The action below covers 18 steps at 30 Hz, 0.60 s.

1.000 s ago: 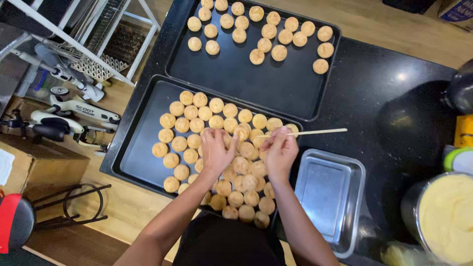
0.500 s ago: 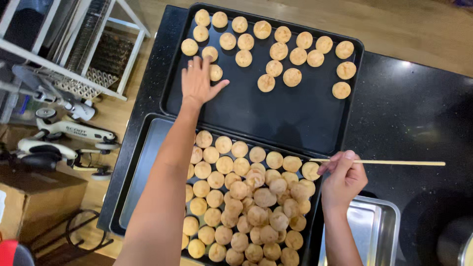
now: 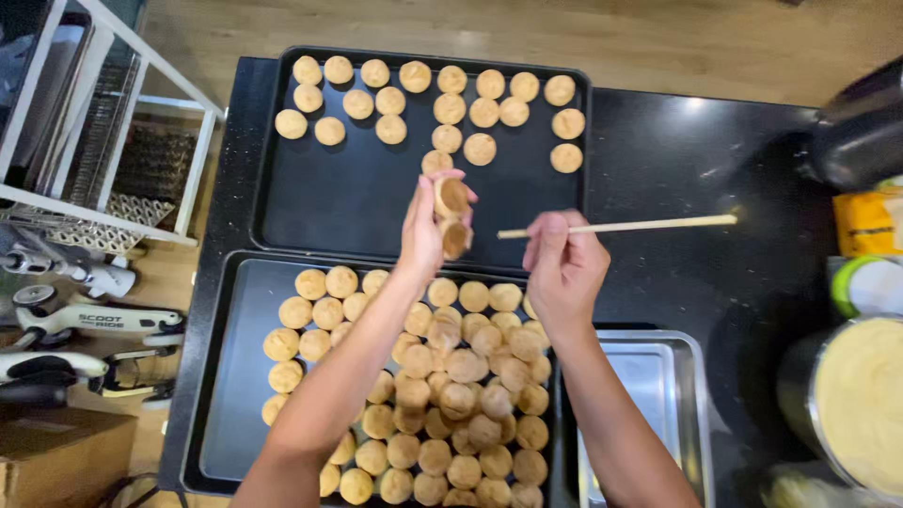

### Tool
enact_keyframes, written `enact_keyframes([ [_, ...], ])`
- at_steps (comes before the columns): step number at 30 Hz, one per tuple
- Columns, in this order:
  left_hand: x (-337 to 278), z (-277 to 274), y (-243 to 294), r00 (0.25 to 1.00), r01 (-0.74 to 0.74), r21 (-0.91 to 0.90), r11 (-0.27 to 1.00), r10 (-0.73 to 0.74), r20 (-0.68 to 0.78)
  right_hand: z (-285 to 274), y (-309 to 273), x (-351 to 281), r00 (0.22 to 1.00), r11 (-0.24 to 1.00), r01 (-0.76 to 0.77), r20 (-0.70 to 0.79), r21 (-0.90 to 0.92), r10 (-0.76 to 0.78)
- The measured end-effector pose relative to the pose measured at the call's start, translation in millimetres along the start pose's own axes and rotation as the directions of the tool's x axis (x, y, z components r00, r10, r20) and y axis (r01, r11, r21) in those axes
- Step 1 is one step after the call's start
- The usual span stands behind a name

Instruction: The person prepares pastries by using a stick to hollow out or make holes in small baked dough balls on a tray and then moving them to a second tray.

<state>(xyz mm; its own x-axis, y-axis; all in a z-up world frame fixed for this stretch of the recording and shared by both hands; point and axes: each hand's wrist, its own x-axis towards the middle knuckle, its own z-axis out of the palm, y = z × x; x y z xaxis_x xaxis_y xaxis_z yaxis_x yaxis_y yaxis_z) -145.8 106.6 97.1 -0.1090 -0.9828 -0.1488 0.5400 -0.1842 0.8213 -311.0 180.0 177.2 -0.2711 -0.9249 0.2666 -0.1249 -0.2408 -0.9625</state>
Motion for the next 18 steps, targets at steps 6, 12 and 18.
enact_keyframes([
  [6, -93, 97, 18, 0.981, -0.115, -0.084, 0.990, 0.126, 0.149, -19, -64, -8, 0.831, 0.801, 0.556, 0.148, -0.222, -0.536],
  [12, -143, 146, 11, 0.964, -0.259, 0.196, 0.946, 0.239, 0.117, -76, -79, -43, 0.960, 0.969, 0.243, 0.129, 0.042, -0.247],
  [18, -173, 181, -21, 0.981, -0.184, 0.538, 0.823, 0.189, 0.045, -110, -56, -59, 0.911, 0.894, 0.405, 0.004, -0.192, -0.412],
])
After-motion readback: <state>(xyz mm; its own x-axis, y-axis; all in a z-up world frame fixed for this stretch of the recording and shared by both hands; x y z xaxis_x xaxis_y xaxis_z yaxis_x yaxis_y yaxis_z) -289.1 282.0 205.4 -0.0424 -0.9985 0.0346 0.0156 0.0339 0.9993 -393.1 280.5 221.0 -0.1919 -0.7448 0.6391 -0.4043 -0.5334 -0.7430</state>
